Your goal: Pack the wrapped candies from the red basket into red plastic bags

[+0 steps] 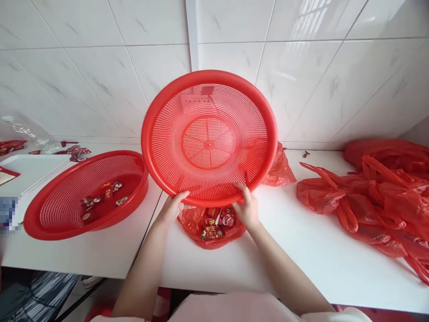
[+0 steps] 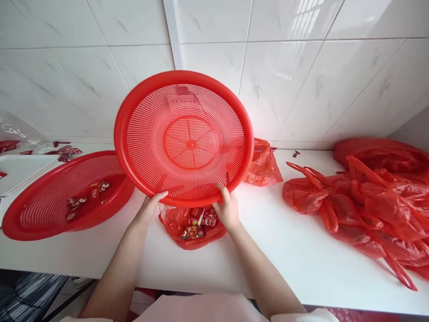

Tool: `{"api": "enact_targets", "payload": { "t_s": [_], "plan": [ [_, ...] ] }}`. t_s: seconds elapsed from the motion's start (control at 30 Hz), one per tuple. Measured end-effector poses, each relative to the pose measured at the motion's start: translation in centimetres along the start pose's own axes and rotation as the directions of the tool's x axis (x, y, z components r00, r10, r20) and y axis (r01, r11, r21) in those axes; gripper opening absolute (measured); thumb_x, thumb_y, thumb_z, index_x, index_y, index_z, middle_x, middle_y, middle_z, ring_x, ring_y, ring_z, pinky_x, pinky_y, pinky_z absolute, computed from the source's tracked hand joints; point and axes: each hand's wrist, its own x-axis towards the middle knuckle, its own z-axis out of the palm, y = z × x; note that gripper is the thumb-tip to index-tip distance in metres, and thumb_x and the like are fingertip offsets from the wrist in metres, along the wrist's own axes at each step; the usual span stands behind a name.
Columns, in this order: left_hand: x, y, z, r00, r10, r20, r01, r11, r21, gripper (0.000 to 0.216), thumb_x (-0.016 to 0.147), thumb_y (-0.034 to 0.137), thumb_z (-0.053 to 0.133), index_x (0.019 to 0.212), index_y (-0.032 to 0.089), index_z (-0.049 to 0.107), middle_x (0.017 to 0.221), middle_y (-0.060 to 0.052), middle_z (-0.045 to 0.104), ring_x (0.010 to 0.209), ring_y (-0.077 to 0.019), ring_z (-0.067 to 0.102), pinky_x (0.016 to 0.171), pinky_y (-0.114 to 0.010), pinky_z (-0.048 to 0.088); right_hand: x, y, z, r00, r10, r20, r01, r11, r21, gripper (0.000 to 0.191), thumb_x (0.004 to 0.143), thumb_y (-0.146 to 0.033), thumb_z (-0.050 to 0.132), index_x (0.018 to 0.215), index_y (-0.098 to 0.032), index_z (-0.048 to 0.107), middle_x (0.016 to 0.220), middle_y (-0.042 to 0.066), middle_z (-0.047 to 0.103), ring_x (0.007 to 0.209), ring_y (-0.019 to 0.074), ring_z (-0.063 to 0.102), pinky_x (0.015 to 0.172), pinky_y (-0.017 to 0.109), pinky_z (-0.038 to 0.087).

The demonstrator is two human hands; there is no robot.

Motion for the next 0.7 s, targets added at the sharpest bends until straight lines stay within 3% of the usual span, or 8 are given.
{"api": "enact_targets", "payload": {
  "t_s": [0.1,0.17,0.2,0.27,0.33,0.4,0.57,0.7],
  "plan": [
    [-2.6,2.3,-1.7,0.998,0.052,0.04,-0.062,0.946,0.317,0.054,0.079,0.047,0.063,0.126,0.022,0.056,0.117,-0.013,0.062,0.106,-0.031,0.06,0.083,-0.044,0.055,0.1,0.1,-0.1,0.993,0.051,-0.106,-0.034,0.986,0.161,0.025,0.073,-0.019,0.065,0.096,-0.024,0.056,0.092,0.003,0.063,0.087,0.0199,0.063,0.077,0.034,0.053],
    [-4.6,3.8,-3.4,0.955,0.204,-0.217,-0.016,0.763,0.646,0.06,0.077,0.052,0.062,0.131,0.026,0.052,0.115,-0.013,0.06,0.107,-0.0347,0.058,0.09,-0.053,0.049,0.5,-0.1,-0.3,0.972,0.099,-0.212,-0.043,0.966,0.254,0.025,0.072,-0.019,0.064,0.095,-0.023,0.054,0.091,0.003,0.06,0.085,0.0185,0.062,0.078,0.034,0.052],
    [-5.6,4.4,-4.3,0.876,0.278,-0.395,0.153,0.616,0.773,0.062,0.077,0.054,0.061,0.132,0.026,0.052,0.116,-0.014,0.058,0.109,-0.0385,0.056,0.092,-0.059,0.045,0.8,-0.3,-0.4,0.959,0.12,-0.256,-0.043,0.956,0.289,0.027,0.073,-0.021,0.064,0.097,-0.023,0.052,0.092,0.003,0.059,0.085,0.0181,0.061,0.078,0.033,0.051],
    [-7.6,4.9,-6.2,0.637,0.385,-0.668,0.535,0.402,0.743,0.068,0.079,0.059,0.054,0.136,0.023,0.049,0.124,-0.021,0.05,0.112,-0.0473,0.051,0.09,-0.069,0.038,1.5,-0.5,-0.8,0.932,0.157,-0.326,-0.044,0.944,0.327,0.029,0.074,-0.023,0.064,0.099,-0.023,0.05,0.094,0.003,0.055,0.085,0.0174,0.06,0.077,0.032,0.049],
    [-9.0,4.8,-7.9,0.493,0.381,-0.782,0.705,0.351,0.616,0.072,0.08,0.061,0.051,0.139,0.02,0.046,0.128,-0.026,0.042,0.112,-0.0501,0.05,0.084,-0.068,0.041,2.2,-0.6,-1.3,0.915,0.18,-0.362,-0.052,0.94,0.337,0.029,0.075,-0.026,0.064,0.099,-0.023,0.048,0.095,0.003,0.052,0.087,0.0175,0.059,0.077,0.031,0.048],
    [-9.7,4.1,-9.5,0.413,0.346,-0.842,0.753,0.391,0.53,0.075,0.078,0.06,0.054,0.139,0.019,0.043,0.13,-0.029,0.039,0.111,-0.0498,0.051,0.08,-0.064,0.045,2.9,-0.5,-1.8,0.903,0.177,-0.39,-0.042,0.943,0.331,0.03,0.075,-0.029,0.065,0.099,-0.023,0.047,0.096,0.004,0.051,0.088,0.0183,0.059,0.078,0.032,0.047],
    [-8.9,2.2,-12.9,0.358,0.484,-0.798,0.633,0.503,0.589,0.068,0.069,0.05,0.07,0.121,0.011,0.051,0.109,-0.02,0.057,0.109,-0.0412,0.054,0.09,-0.056,0.045,3.9,-0.7,-2.7,0.89,0.085,-0.447,0.041,0.963,0.266,0.031,0.074,-0.03,0.066,0.097,-0.021,0.047,0.094,0.004,0.051,0.089,0.0187,0.058,0.079,0.033,0.048],
    [-6.5,1.7,-13.3,0.399,0.595,-0.698,0.434,0.547,0.715,0.051,0.065,0.042,0.077,0.104,0.014,0.059,0.085,-0.006,0.061,0.086,-0.0255,0.061,0.09,-0.045,0.049,3.7,-2.0,-2.4,0.937,0.029,-0.348,0.089,0.943,0.319,0.029,0.074,-0.024,0.066,0.098,-0.022,0.05,0.094,0.003,0.053,0.086,0.0174,0.058,0.078,0.032,0.049]
  ]
}}
